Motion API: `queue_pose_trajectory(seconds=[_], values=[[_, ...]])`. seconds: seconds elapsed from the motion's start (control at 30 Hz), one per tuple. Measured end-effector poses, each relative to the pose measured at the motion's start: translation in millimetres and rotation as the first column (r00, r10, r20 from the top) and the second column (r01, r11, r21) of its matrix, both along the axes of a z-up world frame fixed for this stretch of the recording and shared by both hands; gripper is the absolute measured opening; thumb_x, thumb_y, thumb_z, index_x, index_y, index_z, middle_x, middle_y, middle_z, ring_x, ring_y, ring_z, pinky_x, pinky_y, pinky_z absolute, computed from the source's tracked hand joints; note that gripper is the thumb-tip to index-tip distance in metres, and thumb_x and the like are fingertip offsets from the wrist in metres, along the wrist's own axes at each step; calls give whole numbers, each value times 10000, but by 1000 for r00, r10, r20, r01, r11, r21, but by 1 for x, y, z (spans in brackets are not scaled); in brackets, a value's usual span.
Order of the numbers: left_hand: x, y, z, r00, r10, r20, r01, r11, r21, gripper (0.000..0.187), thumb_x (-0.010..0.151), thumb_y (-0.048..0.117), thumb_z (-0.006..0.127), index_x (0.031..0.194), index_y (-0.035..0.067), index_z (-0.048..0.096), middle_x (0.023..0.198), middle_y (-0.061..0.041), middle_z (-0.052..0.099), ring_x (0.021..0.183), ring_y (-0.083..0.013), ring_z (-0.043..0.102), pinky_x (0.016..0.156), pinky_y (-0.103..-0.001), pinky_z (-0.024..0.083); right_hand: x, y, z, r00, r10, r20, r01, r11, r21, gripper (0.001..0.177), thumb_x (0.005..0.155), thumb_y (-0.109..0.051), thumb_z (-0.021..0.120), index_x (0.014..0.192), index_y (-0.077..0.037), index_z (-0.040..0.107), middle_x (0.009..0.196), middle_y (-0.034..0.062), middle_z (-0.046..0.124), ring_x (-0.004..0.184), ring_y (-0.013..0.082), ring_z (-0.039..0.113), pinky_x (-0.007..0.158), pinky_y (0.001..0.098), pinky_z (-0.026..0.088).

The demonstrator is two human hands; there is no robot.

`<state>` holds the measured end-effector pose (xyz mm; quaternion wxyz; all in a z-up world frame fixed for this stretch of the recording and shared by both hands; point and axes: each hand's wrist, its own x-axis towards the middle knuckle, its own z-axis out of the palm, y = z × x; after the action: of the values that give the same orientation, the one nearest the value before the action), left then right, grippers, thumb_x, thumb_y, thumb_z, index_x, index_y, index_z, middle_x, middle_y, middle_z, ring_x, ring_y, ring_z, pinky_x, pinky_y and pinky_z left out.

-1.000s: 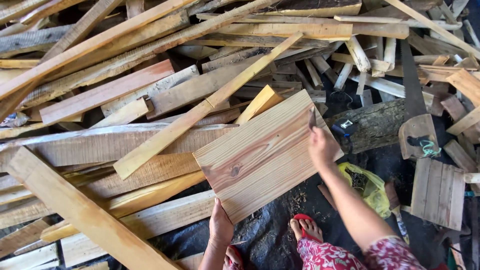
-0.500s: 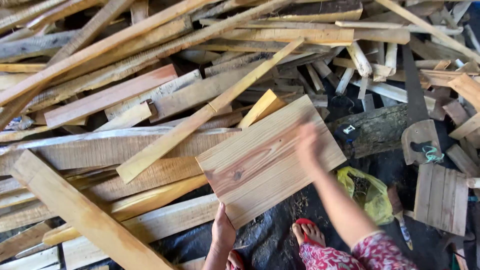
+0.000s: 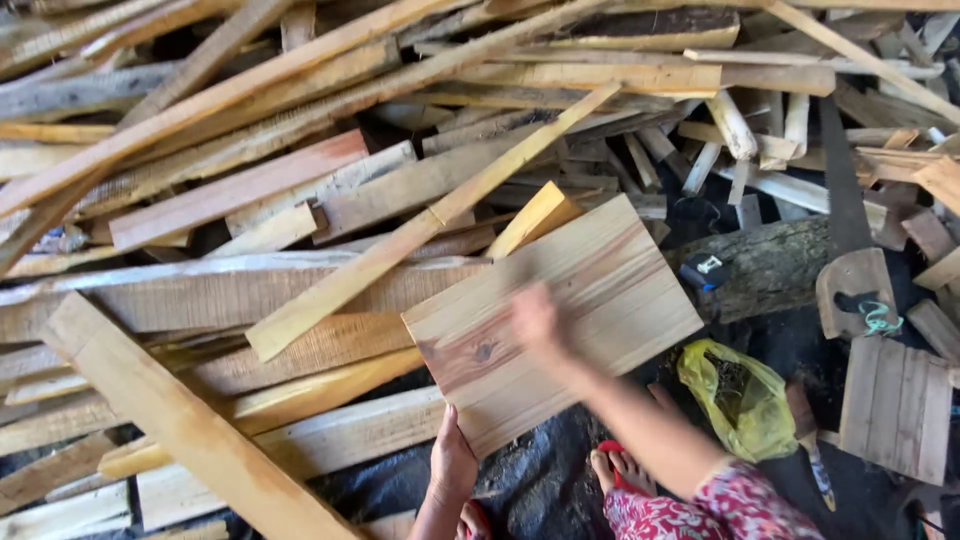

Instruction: Sawing and measuring wooden planks in a workshop environment

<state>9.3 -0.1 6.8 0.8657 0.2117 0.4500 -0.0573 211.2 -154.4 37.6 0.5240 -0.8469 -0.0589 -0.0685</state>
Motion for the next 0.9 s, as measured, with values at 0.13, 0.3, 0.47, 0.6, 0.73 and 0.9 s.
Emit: queue_pose_trajectory(seconds=[0.13, 0.3, 0.47, 0.6, 0.73, 0.9], values=[[-4, -1, -7, 996, -27, 86, 24, 999, 30, 558, 1077, 394, 379, 1412, -13, 563, 1372, -169, 640, 1166, -258, 603, 960, -356, 452, -32, 37, -22, 735, 526, 428, -423, 849, -316, 166, 953, -40, 593, 793, -63, 628, 719, 62, 649, 562, 137, 575, 482, 245, 525], [-11, -2, -5, 1000, -16, 7, 16, 1000, -1, 585, 1033, 355, 421, 1494, 10, 523, 1487, -162, 586, 1279, -281, 554, 1034, -374, 398, 41, -91, -28, 982, 31, 184, 31, 945, -325, 204, 1011, -60, 463, 886, -26, 621, 730, 80, 580, 555, 150, 524, 392, 255, 443], [5, -2, 11, 996, -34, 78, 30, 998, 50, 564, 1065, 319, 368, 1471, -39, 526, 1450, -190, 601, 1243, -276, 580, 1012, -366, 435, -53, -8, -63, 875, 369, 314, -321, 927, -196, 256, 856, 44, 530, 650, -108, 514, 524, -31, 456, 374, 106, 405, 258, 242, 375], [-22, 2, -48, 879, -472, 59, 272, 600, 752, 510, 957, -110, 440, 1424, 68, 543, 1200, -109, 733, 985, -172, 668, 847, -268, 526, -59, -34, -30, 617, 647, 448, -476, 760, -443, 70, 911, -59, 615, 907, -81, 681, 619, -9, 557, 420, 82, 421, 319, 243, 415], [-7, 1, -15, 998, -24, 63, 25, 1000, -14, 577, 1040, 367, 426, 1439, -28, 556, 1402, -177, 632, 1208, -277, 601, 987, -378, 448, 16, -142, -68, 939, 28, 342, 113, 915, -387, 104, 982, -108, 606, 884, -109, 637, 612, -18, 567, 468, 117, 490, 384, 260, 400], [-5, -4, -3, 997, -52, 60, 48, 996, 73, 565, 1063, 286, 348, 1525, -11, 481, 1524, -156, 550, 1333, -251, 520, 1071, -340, 382, -59, -49, -35, 997, 47, 58, -45, 999, -29, 386, 1017, -215, 305, 639, -196, 382, 535, -52, 305, 424, 97, 290, 314, 250, 266]])
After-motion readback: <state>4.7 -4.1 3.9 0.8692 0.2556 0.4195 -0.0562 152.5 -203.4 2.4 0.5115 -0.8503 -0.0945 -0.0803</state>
